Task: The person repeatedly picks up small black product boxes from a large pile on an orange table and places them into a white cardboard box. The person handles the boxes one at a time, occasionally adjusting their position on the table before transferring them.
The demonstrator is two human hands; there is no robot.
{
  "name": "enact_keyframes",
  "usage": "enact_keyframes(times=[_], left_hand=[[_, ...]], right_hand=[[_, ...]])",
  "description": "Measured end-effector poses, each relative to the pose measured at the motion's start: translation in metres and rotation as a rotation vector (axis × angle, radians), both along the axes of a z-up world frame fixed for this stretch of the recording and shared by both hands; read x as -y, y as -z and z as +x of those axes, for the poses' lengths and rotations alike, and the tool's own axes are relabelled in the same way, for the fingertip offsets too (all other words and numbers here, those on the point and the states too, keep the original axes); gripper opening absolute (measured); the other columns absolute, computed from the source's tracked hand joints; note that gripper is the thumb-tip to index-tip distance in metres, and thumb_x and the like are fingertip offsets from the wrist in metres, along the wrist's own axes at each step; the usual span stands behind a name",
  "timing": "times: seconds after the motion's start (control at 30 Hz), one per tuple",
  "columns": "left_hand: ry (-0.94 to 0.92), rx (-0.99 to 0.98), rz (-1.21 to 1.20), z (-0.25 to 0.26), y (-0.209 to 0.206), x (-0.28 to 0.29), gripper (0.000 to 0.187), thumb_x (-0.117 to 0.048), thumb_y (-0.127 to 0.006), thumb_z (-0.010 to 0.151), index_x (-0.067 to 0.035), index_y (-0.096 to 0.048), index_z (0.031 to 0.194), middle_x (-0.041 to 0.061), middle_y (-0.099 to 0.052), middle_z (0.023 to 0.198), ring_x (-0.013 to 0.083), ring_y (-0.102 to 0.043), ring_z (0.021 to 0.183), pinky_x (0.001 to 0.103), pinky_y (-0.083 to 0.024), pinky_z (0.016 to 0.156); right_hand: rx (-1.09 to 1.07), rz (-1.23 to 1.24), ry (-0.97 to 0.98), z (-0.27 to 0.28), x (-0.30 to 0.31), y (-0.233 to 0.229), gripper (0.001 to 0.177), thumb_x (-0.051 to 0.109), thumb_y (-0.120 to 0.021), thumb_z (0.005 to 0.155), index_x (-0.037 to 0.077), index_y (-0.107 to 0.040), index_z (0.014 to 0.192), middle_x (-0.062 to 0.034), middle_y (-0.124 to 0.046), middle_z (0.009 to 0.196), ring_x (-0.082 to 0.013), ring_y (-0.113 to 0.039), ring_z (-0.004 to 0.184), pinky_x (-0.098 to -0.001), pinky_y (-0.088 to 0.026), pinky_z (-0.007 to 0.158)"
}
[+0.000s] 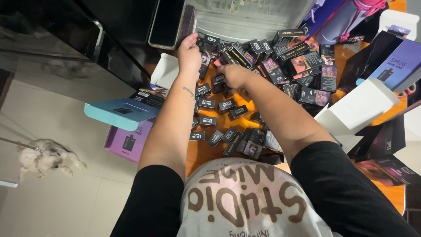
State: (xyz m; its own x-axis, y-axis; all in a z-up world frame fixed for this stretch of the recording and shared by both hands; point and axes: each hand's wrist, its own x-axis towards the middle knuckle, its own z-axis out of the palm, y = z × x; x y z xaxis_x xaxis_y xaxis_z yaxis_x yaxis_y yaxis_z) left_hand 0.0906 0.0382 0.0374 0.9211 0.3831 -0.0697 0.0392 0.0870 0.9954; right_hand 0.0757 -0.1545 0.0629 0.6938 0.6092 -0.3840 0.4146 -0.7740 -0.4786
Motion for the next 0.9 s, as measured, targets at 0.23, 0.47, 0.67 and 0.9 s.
enact_keyframes(times=[0.23, 0.47, 0.67, 0.9], left_hand=[[0.056, 0.029, 0.656, -0.002, -0.003, 0.015, 0.051, 0.004, -0.062, 0.085, -0.004, -0.062, 0.135, 0.019, -0.059, 0.14, 0.0328, -0.056, 0.131, 0.036, -0.044, 0.112], [0.296, -0.273, 1.021, 0.011, -0.029, 0.03, 0.082, 0.006, -0.064, 0.08, -0.031, -0.042, 0.151, 0.001, -0.028, 0.164, 0.0361, -0.041, 0.141, 0.043, -0.037, 0.114], [0.433, -0.365, 1.159, 0.018, -0.032, 0.033, 0.058, -0.007, -0.059, 0.093, -0.035, -0.049, 0.143, 0.002, -0.029, 0.163, 0.0365, -0.049, 0.136, 0.048, -0.043, 0.111], [0.46, -0.207, 1.235, -0.003, -0.074, 0.036, 0.031, -0.019, -0.047, 0.103, -0.026, -0.057, 0.132, 0.006, -0.048, 0.146, 0.0344, -0.055, 0.13, 0.051, -0.049, 0.103]], right_hand=[[0.243, 0.25, -0.111, 0.014, 0.014, 0.01, 0.048, -0.001, -0.065, 0.074, 0.002, -0.068, 0.122, -0.0249, -0.068, 0.116, -0.0414, -0.066, 0.106, -0.0463, -0.053, 0.091], [0.351, 0.47, -0.004, 0.013, 0.062, 0.004, 0.041, 0.005, -0.073, 0.077, 0.003, -0.068, 0.118, -0.02, -0.068, 0.106, -0.0375, -0.067, 0.097, -0.044, -0.055, 0.086], [0.232, 0.447, 0.232, 0.007, 0.096, 0.008, 0.044, 0.003, -0.071, 0.081, 0.005, -0.065, 0.124, -0.0171, -0.066, 0.118, -0.0279, -0.07, 0.094, -0.0384, -0.057, 0.084], [-0.01, 0.844, 0.44, 0.034, 0.099, 0.041, 0.028, 0.007, -0.065, 0.093, 0.005, -0.065, 0.121, -0.0061, -0.071, 0.115, -0.0151, -0.068, 0.099, -0.0305, -0.056, 0.087]])
